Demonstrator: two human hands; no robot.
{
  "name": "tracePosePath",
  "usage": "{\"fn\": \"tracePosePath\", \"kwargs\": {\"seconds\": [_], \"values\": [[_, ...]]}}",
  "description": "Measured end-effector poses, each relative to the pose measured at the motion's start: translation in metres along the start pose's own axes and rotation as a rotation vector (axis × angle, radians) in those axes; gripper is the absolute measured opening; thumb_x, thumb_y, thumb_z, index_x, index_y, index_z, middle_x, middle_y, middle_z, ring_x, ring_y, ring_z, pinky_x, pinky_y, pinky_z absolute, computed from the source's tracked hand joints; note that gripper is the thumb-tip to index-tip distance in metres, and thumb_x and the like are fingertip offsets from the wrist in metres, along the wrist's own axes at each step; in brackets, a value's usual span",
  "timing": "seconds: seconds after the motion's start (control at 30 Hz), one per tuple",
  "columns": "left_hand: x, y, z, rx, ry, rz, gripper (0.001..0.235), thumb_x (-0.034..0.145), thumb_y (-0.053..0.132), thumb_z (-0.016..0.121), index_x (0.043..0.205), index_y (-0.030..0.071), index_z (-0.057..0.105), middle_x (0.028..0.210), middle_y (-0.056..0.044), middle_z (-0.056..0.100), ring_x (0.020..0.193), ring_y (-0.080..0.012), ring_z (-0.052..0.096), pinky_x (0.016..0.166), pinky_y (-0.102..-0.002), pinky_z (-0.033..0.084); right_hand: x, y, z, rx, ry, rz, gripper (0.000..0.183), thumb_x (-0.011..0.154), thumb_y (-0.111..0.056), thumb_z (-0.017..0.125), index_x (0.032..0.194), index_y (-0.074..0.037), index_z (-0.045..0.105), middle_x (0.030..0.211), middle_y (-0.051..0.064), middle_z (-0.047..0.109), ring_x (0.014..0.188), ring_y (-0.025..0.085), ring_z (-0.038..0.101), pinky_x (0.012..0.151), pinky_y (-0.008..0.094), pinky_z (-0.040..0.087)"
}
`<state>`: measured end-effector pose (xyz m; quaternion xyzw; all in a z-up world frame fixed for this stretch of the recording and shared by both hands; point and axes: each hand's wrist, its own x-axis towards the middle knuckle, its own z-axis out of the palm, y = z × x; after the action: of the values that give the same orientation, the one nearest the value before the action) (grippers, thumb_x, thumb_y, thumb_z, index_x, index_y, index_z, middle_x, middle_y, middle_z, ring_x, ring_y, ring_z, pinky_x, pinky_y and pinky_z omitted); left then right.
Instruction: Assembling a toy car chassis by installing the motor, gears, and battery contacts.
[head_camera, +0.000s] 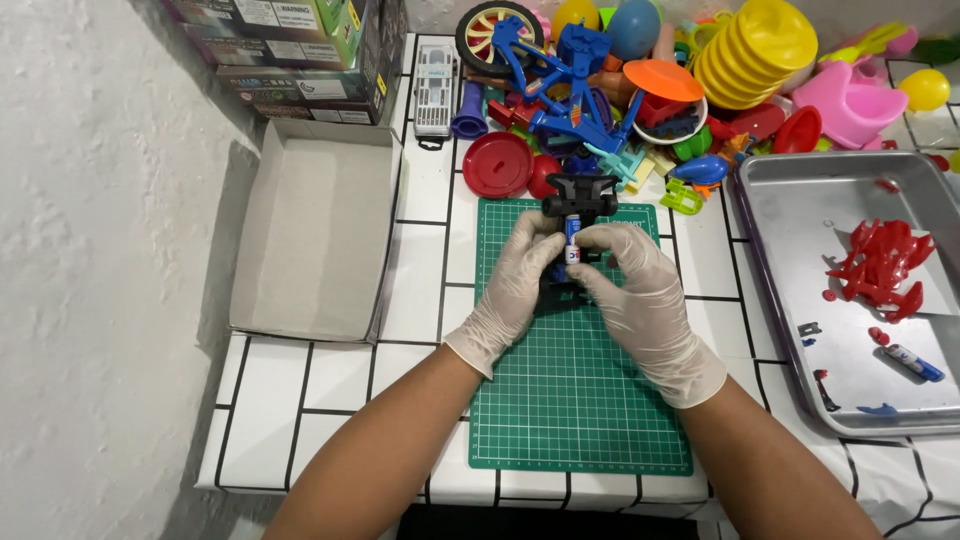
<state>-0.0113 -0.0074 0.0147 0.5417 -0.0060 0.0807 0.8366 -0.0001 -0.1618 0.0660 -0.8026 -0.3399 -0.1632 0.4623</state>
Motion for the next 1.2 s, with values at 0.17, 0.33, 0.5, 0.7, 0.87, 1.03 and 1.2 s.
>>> {"fn": "tracePosePath", "kwargs": {"seconds": [0.17, 0.33, 0.5, 0.7, 0.87, 1.03, 1.2], "values": [[0.002, -0.003, -0.003, 0.008, -0.022, -0.024, 0.020, 0.102, 0.020, 0.059, 0.119, 0.010, 0.055, 0.097, -0.010, 0.064, 0.088, -0.0137, 0.059, 0.073, -0.032, 0.060, 0.001, -0.003, 0.001, 0.021, 0.032, 0.010, 0.029, 0.083, -0.008, 0.085, 0.110, -0.008, 0.074, 0.093, 0.006, 0.070, 0.088, 0.024, 0.069, 0.078, 0.038, 0.056], [-0.002, 0.003, 0.002, -0.004, -0.003, -0.034, 0.022, 0.102, 0.017, 0.059, 0.120, 0.008, 0.052, 0.099, -0.010, 0.062, 0.088, -0.0125, 0.057, 0.075, -0.031, 0.059, 0.004, -0.001, 0.000, 0.034, 0.032, 0.003, 0.028, 0.084, -0.008, 0.084, 0.111, -0.009, 0.077, 0.089, 0.006, 0.072, 0.085, 0.023, 0.069, 0.079, 0.037, 0.055], [0.001, -0.006, -0.001, 0.094, -0.025, 0.014, 0.022, 0.106, 0.022, 0.057, 0.123, 0.009, 0.054, 0.096, -0.009, 0.065, 0.088, -0.0112, 0.058, 0.077, -0.031, 0.058, 0.005, 0.000, 0.000, 0.052, 0.042, 0.004, 0.027, 0.085, -0.005, 0.083, 0.112, -0.007, 0.077, 0.090, 0.009, 0.074, 0.085, 0.026, 0.071, 0.077, 0.039, 0.057], [0.000, -0.007, -0.004, 0.094, -0.051, 0.029, 0.020, 0.107, 0.022, 0.056, 0.122, 0.009, 0.055, 0.095, -0.010, 0.068, 0.088, -0.0120, 0.062, 0.078, -0.031, 0.058, 0.008, -0.007, 0.000, 0.074, 0.069, 0.027, 0.028, 0.086, -0.002, 0.082, 0.113, -0.003, 0.075, 0.092, 0.013, 0.074, 0.085, 0.029, 0.073, 0.076, 0.043, 0.059], [0.002, -0.008, -0.003, 0.076, -0.044, 0.037, 0.019, 0.107, 0.022, 0.056, 0.121, 0.009, 0.055, 0.094, -0.011, 0.068, 0.087, -0.0116, 0.062, 0.080, -0.030, 0.057, 0.007, -0.004, 0.002, 0.076, 0.076, 0.036, 0.023, 0.085, -0.003, 0.083, 0.107, -0.005, 0.077, 0.094, 0.012, 0.075, 0.087, 0.029, 0.074, 0.077, 0.041, 0.059], [0.002, -0.008, -0.003, 0.083, -0.032, 0.038, 0.019, 0.106, 0.022, 0.056, 0.120, 0.009, 0.056, 0.097, -0.012, 0.069, 0.087, -0.0114, 0.061, 0.081, -0.030, 0.055, 0.005, 0.001, 0.005, 0.076, 0.087, 0.039, 0.020, 0.087, -0.003, 0.082, 0.106, -0.005, 0.076, 0.095, 0.012, 0.075, 0.090, 0.029, 0.074, 0.078, 0.041, 0.059], [0.001, -0.003, 0.000, 0.071, -0.023, 0.022, 0.018, 0.106, 0.022, 0.056, 0.119, 0.009, 0.056, 0.096, -0.011, 0.068, 0.087, -0.0110, 0.061, 0.080, -0.029, 0.055, 0.004, 0.000, 0.008, 0.069, 0.102, 0.030, 0.017, 0.086, -0.004, 0.082, 0.102, -0.004, 0.076, 0.095, 0.012, 0.074, 0.091, 0.030, 0.074, 0.079, 0.041, 0.060]]}}
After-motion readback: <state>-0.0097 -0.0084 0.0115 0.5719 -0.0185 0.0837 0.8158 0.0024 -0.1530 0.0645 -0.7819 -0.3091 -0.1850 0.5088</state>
